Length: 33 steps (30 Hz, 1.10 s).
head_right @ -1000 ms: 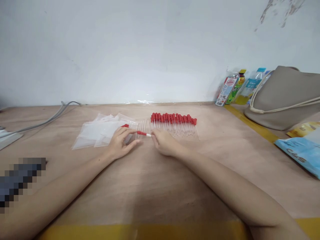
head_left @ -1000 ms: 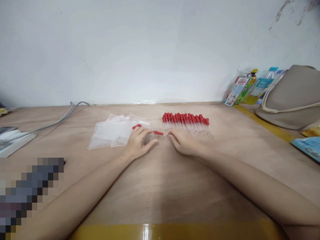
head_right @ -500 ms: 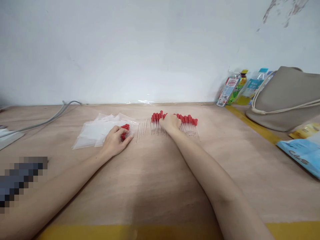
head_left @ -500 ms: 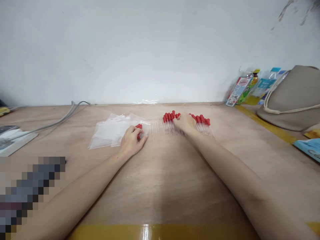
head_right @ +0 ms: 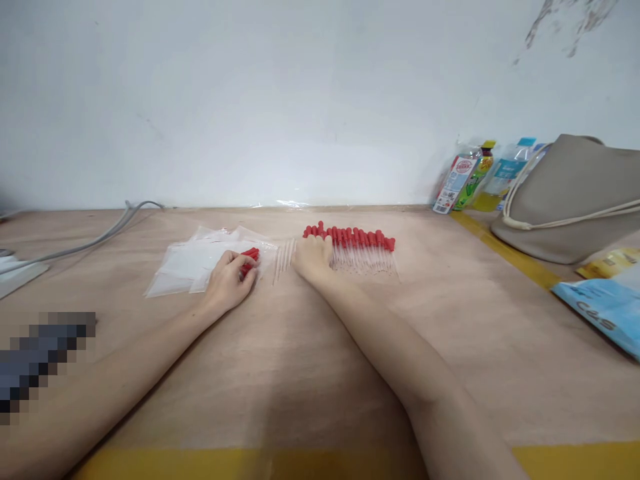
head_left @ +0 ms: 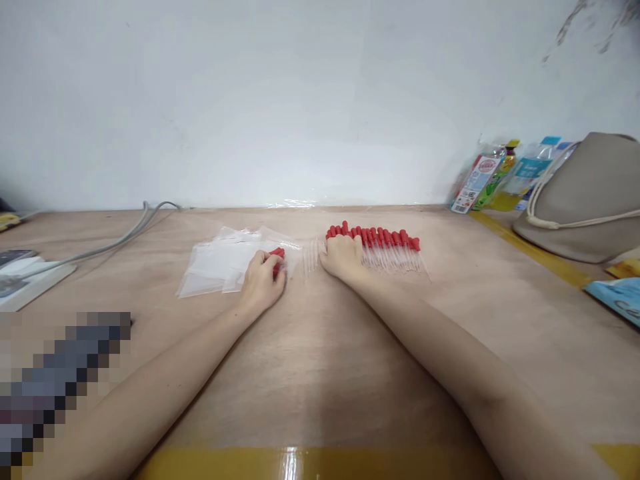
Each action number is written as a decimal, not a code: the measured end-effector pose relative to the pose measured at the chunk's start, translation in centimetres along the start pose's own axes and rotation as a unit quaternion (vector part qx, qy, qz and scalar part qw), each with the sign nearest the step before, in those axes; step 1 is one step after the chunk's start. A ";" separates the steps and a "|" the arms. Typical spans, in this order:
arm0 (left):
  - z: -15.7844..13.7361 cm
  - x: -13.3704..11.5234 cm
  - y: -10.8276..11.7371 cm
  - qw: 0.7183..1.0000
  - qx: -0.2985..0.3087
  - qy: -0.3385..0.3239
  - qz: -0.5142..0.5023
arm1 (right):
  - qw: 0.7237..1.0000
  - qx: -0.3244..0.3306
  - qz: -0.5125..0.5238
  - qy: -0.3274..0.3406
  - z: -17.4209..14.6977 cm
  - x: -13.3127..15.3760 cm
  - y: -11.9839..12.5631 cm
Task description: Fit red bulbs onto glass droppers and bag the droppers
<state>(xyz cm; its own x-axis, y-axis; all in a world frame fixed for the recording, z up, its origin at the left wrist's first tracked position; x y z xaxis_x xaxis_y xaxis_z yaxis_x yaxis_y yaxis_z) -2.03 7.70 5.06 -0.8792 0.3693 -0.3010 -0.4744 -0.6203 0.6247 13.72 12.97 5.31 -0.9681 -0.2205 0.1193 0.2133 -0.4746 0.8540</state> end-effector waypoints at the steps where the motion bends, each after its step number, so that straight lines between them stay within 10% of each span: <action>1: 0.0 0.0 0.0 1.000 0.000 0.001 -0.001 | 1.000 0.011 -0.009 -0.006 0.0 0.2 -0.4; 10: -0.2 -2.7 1.8 0.993 -0.043 -0.095 0.050 | 0.997 0.050 -0.026 -0.049 0.3 0.7 -2.0; 16: -1.1 -5.3 2.4 0.982 -0.054 -0.175 -0.034 | 0.998 -0.064 0.005 0.010 -2.1 0.6 1.0; 25: -3.2 -8.7 -0.4 0.953 0.146 -0.185 -0.191 | 0.951 -0.093 0.275 0.105 -7.8 -3.2 3.8; 33: -2.5 -7.8 -0.4 0.972 0.078 -0.130 -0.180 | 0.938 -0.109 0.269 0.188 -9.2 -1.4 5.3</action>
<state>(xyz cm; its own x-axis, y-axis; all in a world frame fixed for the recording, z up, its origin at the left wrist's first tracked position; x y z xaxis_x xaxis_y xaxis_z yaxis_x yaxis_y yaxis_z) 4.94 3.35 5.37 -0.6071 0.7178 -0.3408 -0.7188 -0.3132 0.6207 17.40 2.92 5.04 -0.6065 -0.7435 0.2818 0.7192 -0.3619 0.5931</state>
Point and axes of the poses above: each hand's wrist, its own z-axis towards the middle knuckle, its own y-axis out of the back of the hand, x = y × z, the point moved 10 cm from there along z, towards the middle knuckle, and after that the axes turned 11 degrees about -x, right-handed, at the moved point
